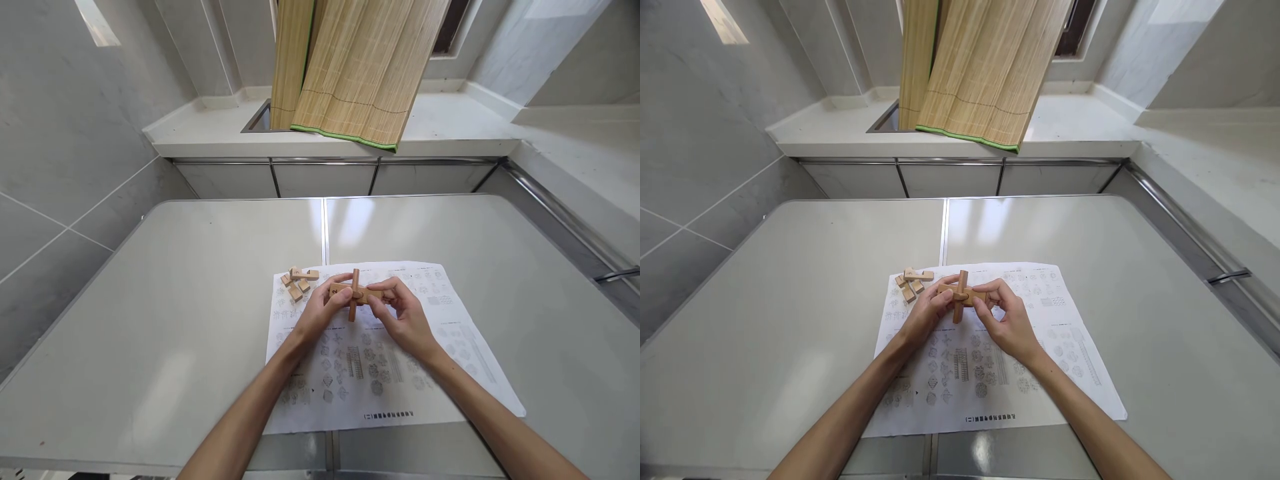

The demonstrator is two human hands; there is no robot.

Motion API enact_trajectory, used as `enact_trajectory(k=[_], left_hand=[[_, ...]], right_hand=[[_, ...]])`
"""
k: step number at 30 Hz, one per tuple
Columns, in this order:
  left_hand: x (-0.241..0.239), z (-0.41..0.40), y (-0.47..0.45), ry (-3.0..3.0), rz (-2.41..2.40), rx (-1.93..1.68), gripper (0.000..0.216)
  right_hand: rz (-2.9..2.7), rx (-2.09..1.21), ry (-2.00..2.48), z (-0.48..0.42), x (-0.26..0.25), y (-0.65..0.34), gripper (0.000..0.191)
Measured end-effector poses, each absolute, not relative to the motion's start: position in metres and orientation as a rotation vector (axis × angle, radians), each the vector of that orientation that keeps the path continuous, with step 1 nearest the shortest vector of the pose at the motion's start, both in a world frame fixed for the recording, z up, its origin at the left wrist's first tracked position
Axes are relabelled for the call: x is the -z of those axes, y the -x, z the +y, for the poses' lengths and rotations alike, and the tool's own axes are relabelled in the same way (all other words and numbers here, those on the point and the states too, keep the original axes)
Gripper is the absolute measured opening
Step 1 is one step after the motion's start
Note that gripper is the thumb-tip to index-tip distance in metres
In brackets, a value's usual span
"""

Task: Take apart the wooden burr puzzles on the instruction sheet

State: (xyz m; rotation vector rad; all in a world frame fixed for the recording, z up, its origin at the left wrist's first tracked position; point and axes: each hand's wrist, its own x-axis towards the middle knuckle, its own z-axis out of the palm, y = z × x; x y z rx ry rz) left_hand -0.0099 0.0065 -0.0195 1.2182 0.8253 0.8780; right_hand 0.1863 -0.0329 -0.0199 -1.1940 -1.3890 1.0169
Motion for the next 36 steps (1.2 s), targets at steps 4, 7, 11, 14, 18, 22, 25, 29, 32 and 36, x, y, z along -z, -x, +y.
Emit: enact_trajectory(k=[4,7,11,14,18,22,25,29,32,36], left_hand=[[0.007,0.001,0.009,-1.215,0.875,-0.920,0.069],[0.000,-0.002,0.008,-1.207,0.818,-0.945,0.075],[-0.001,-0.002,0.007,-1.209,0.748,-0.952,0.071],[0.002,-0.001,0.006,-1.207,0.740,-0.964,0.068],[0.006,0.000,0.006,-1.171,0.774,-0.959,0.070],[0.007,0.001,0.008,-1.214,0.709,-0.922,0.085],[0.007,0.002,0.009,-1.319,0.714,-0.917,0.094],[0.004,0.002,0.010,-1.464,0.814,-0.942,0.086],[0.004,0.001,0.010,-1.546,0.871,-0.963,0.082],[0.007,0.000,0.008,-1.648,0.942,-1.028,0.086]], right_hand=[[-1.459,-0.963,1.186,-0.030,0.019,-0.188,0.017],[-1.505,-0.973,1.168,-0.028,0.016,-0.190,0.019],[-1.531,-0.909,1.169,-0.026,0.016,-0.191,0.020],[-1.550,-0.772,1.203,-0.027,0.021,-0.190,0.018],[-1.590,-0.609,1.192,-0.028,0.028,-0.187,0.017],[-1.600,-0.609,1.163,-0.029,0.029,-0.186,0.017],[-1.563,-0.646,1.175,-0.029,0.028,-0.187,0.016],[-1.532,-0.707,1.187,-0.030,0.026,-0.186,0.015],[-1.479,-0.794,1.226,-0.029,0.022,-0.185,0.019],[-1.261,-1.208,1.231,-0.025,0.016,-0.186,0.042]])
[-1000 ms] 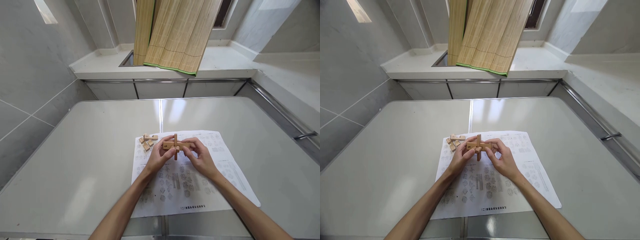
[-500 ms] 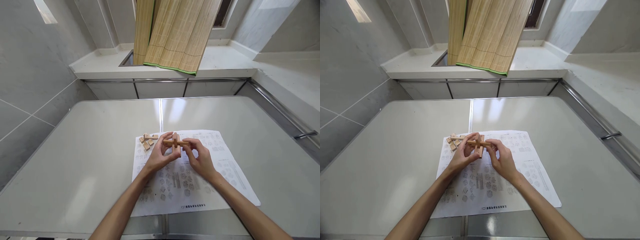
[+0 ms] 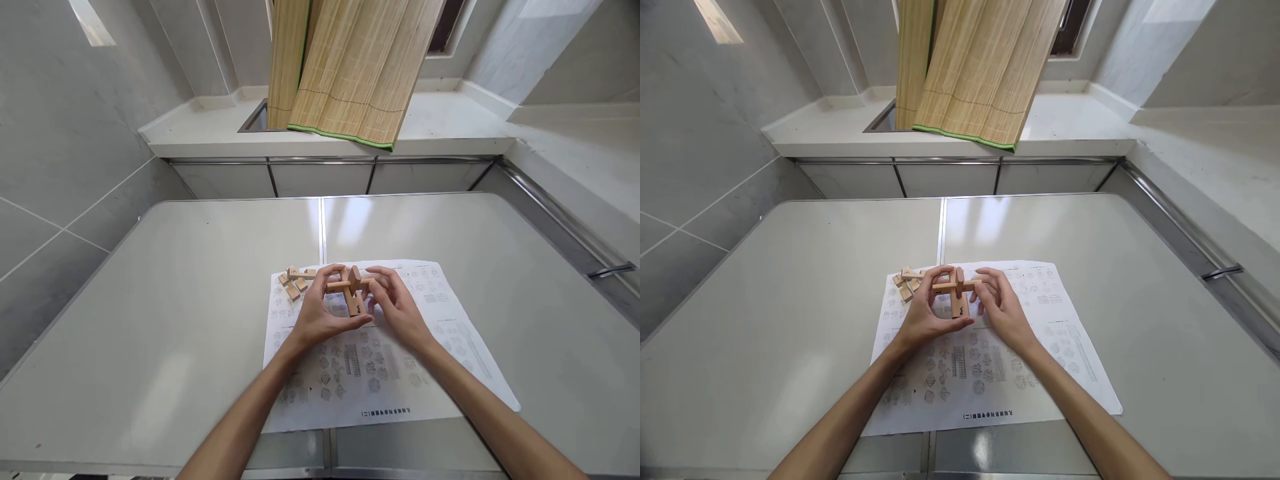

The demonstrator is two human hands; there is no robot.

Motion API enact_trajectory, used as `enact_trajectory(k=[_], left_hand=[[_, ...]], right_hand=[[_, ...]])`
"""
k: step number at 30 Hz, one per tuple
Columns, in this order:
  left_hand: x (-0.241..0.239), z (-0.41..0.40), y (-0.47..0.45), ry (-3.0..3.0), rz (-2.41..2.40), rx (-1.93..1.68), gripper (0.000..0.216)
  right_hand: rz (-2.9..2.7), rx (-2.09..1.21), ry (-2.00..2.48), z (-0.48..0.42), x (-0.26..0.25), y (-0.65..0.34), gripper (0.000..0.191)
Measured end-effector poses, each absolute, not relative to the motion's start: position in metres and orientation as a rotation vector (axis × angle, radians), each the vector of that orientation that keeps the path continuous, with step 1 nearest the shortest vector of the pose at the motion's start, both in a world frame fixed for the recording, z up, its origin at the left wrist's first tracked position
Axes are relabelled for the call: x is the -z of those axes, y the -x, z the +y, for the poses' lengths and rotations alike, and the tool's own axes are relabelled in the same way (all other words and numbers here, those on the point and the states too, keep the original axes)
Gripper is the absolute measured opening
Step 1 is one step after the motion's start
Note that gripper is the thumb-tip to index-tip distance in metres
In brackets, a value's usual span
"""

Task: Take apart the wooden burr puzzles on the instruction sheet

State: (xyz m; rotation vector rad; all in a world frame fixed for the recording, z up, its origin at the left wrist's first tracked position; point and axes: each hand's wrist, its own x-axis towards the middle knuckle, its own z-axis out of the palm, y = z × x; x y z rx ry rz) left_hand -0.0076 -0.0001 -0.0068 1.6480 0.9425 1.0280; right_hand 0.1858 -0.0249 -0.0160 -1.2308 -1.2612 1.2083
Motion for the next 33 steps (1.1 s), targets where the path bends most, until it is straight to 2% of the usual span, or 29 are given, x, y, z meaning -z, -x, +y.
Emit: enact_trajectory(k=[5,8,10,14,16,18,22,25,33], left_hand=[[0.010,-0.003,0.005,-1.949,0.948,-1.055,0.092],[0.010,-0.004,0.004,-2.059,0.906,-1.010,0.089],[0.009,-0.004,0.004,-2.069,0.895,-1.017,0.090],[0.007,-0.003,0.006,-1.982,0.945,-1.110,0.091],[0.006,-0.002,0.007,-1.889,0.988,-1.146,0.091],[0.005,-0.002,0.008,-1.780,1.030,-1.166,0.090],[0.004,-0.001,0.010,-1.550,1.043,-1.187,0.082],[0.006,-0.001,0.010,-1.407,0.999,-1.154,0.075],[0.010,-0.002,0.007,-1.441,0.877,-1.031,0.074]], right_hand=[[-0.993,-1.703,1.017,-0.023,0.016,-0.190,0.062],[-0.935,-1.822,0.965,-0.023,0.015,-0.190,0.067],[-0.916,-1.819,0.949,-0.022,0.014,-0.191,0.063],[-0.934,-1.637,0.990,-0.016,0.016,-0.195,0.045],[-0.968,-1.517,1.034,-0.014,0.019,-0.197,0.043],[-1.026,-1.369,1.146,-0.013,0.023,-0.198,0.045],[-1.299,-0.993,1.416,-0.016,0.027,-0.195,0.065],[-1.572,-0.785,1.439,-0.020,0.029,-0.191,0.074],[-1.945,-0.569,1.317,-0.021,0.038,-0.189,0.064]])
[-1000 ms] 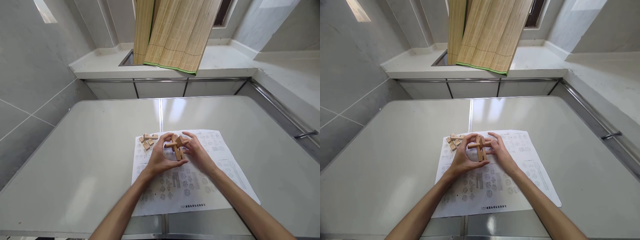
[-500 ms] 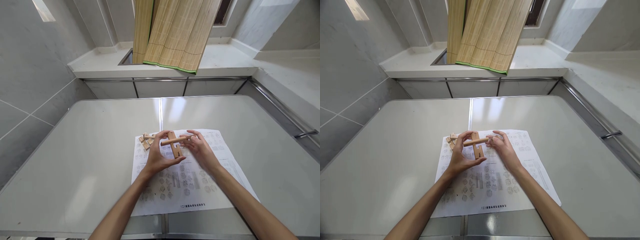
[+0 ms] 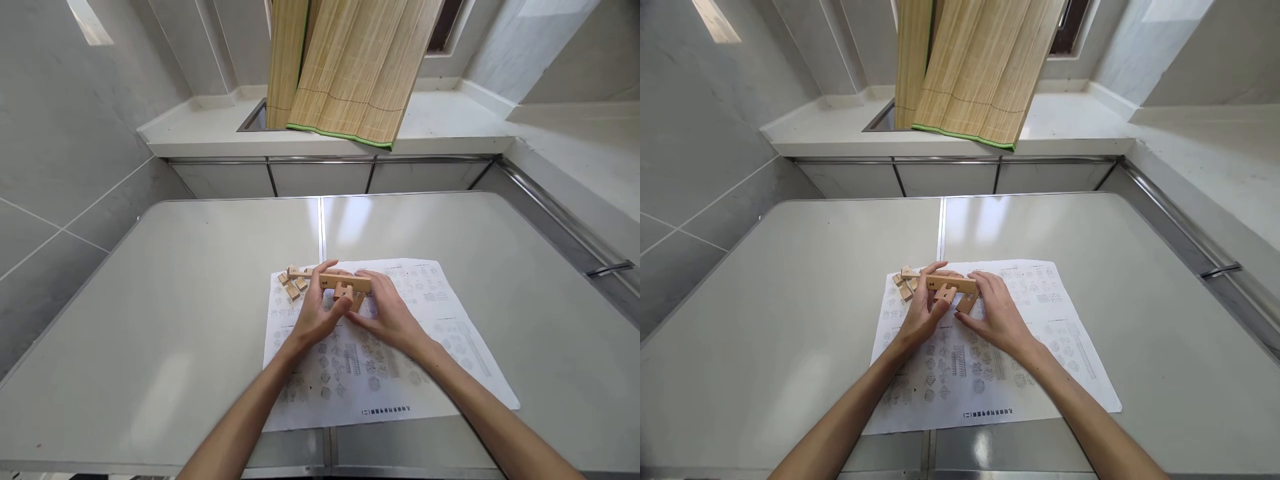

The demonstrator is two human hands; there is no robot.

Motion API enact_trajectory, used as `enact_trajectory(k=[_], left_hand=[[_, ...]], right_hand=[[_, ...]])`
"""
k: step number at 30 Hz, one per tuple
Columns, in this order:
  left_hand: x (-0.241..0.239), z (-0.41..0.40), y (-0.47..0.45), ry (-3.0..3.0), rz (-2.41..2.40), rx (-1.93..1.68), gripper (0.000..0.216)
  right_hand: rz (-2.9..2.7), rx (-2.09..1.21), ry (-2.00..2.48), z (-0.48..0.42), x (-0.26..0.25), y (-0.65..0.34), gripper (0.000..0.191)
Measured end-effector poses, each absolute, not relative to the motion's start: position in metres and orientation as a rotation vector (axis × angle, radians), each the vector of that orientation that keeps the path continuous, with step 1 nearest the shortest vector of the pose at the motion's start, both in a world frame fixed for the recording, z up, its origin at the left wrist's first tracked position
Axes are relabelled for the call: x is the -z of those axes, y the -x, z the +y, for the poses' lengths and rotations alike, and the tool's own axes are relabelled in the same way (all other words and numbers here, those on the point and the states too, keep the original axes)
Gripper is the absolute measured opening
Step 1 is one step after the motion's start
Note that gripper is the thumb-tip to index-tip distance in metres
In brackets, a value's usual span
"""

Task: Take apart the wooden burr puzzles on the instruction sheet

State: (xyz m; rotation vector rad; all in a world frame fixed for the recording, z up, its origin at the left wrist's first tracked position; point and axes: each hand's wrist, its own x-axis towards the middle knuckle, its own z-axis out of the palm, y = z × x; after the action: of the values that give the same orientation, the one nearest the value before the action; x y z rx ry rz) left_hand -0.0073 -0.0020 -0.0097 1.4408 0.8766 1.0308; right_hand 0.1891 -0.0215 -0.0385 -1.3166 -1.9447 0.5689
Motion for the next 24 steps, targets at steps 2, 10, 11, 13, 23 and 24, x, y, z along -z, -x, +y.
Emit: enact_trajectory(k=[2,10,11,13,23,24], left_hand=[[0.011,-0.002,0.007,-1.435,0.881,-1.017,0.074],[0.014,-0.001,0.007,-1.416,0.972,-1.025,0.069],[0.013,-0.001,0.007,-1.418,0.969,-1.031,0.069],[0.013,0.000,0.007,-1.428,0.957,-1.033,0.071],[0.013,-0.002,0.009,-1.369,0.800,-0.991,0.096],[0.013,-0.002,0.010,-1.339,0.784,-0.987,0.100]], right_hand=[[-1.972,-0.546,1.313,-0.021,0.040,-0.189,0.062],[-1.819,-0.745,1.200,-0.024,0.021,-0.186,0.040],[-1.786,-0.748,1.185,-0.024,0.019,-0.185,0.030],[-1.734,-0.732,1.180,-0.024,0.017,-0.184,0.018],[-1.621,-0.684,1.219,-0.025,0.011,-0.184,0.021],[-1.616,-0.678,1.215,-0.026,0.011,-0.184,0.020]])
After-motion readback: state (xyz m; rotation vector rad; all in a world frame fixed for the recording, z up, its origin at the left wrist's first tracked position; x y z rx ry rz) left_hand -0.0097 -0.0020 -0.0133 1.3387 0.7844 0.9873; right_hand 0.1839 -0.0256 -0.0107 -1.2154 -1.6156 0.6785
